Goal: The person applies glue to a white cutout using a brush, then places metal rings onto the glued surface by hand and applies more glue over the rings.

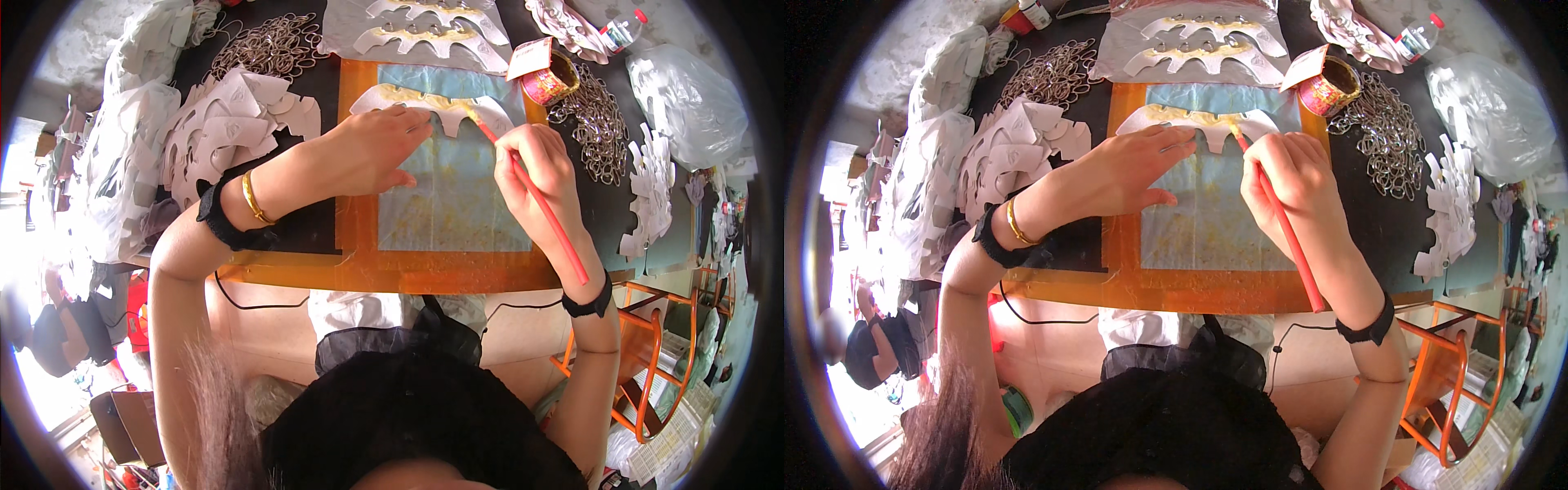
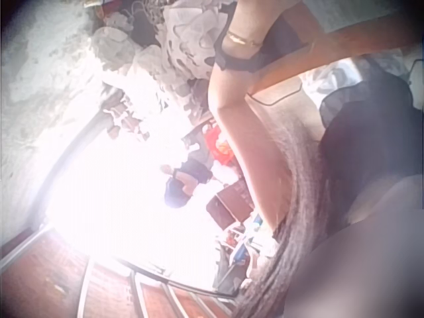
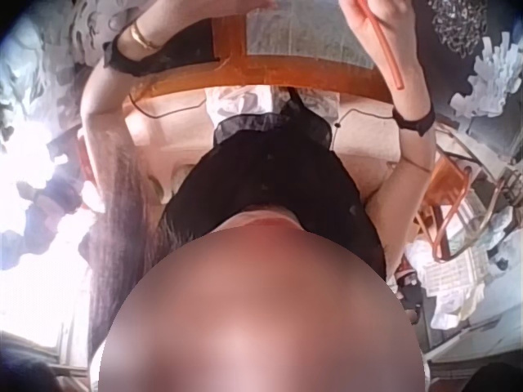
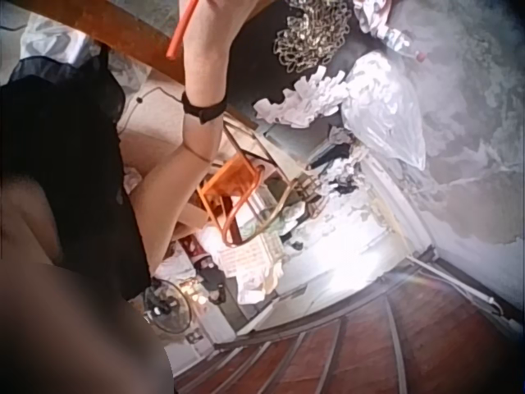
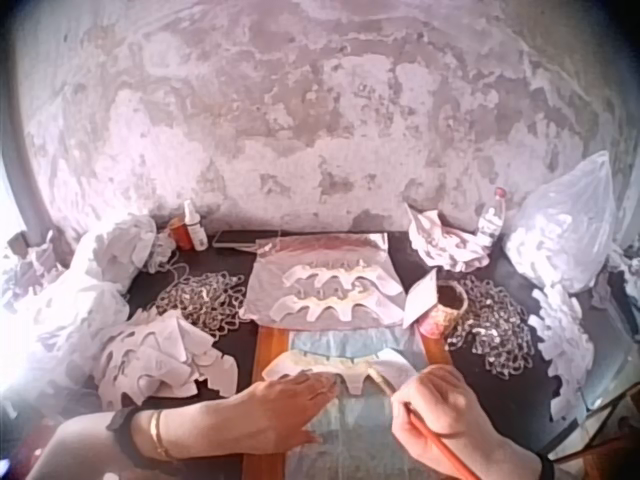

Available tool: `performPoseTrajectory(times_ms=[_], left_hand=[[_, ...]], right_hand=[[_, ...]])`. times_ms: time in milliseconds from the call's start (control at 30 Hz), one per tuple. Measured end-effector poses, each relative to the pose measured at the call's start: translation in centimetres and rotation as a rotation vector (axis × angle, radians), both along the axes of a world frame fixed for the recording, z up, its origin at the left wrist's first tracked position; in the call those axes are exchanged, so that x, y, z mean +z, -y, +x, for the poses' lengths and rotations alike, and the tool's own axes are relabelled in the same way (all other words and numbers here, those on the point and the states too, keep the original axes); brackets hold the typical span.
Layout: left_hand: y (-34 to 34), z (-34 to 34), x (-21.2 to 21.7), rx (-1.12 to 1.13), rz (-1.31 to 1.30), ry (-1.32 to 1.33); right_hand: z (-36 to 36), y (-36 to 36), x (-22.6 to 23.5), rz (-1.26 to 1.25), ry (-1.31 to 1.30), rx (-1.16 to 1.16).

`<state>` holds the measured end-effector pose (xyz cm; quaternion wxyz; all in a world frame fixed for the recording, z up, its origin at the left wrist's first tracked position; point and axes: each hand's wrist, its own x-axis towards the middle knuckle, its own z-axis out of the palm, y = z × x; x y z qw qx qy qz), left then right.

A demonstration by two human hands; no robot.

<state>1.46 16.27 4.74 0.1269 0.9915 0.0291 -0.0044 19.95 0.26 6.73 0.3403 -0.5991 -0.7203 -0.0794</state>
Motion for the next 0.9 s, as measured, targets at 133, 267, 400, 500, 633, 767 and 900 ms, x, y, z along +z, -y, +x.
performPoseTrajectory(times_ms=[133,267,400,500,633,767,900], left_hand=[[-0.1,0.8,0.3,-0.016,-0.022,-0.038],[-0.1,1.5,0.0,-0.081,0.163,0.077],[-0.2,1.8,0.3,-0.098,0.175,0.028],[-0.2,1.9,0.2,-0.096,0.177,0.027],[0.0,2.0,0.3,-0.079,0.177,0.013],[0.1,2.2,0.2,-0.073,0.166,-0.014],[0.6,2.6,1.2,-0.033,0.159,-0.147]], right_hand=[[0.0,0.0,0.0,-0.035,-0.007,0.001],[-0.2,0.2,0.1,-0.067,-0.094,0.006],[0.1,0.3,0.0,-0.091,-0.083,-0.002],[0.5,0.8,0.2,-0.05,-0.022,-0.084],[0.7,1.1,0.1,-0.036,0.005,-0.123],[-0.2,0.8,-0.2,-0.021,-0.035,-0.011],[0.0,0.5,0.0,0.0,0.023,-0.051]])
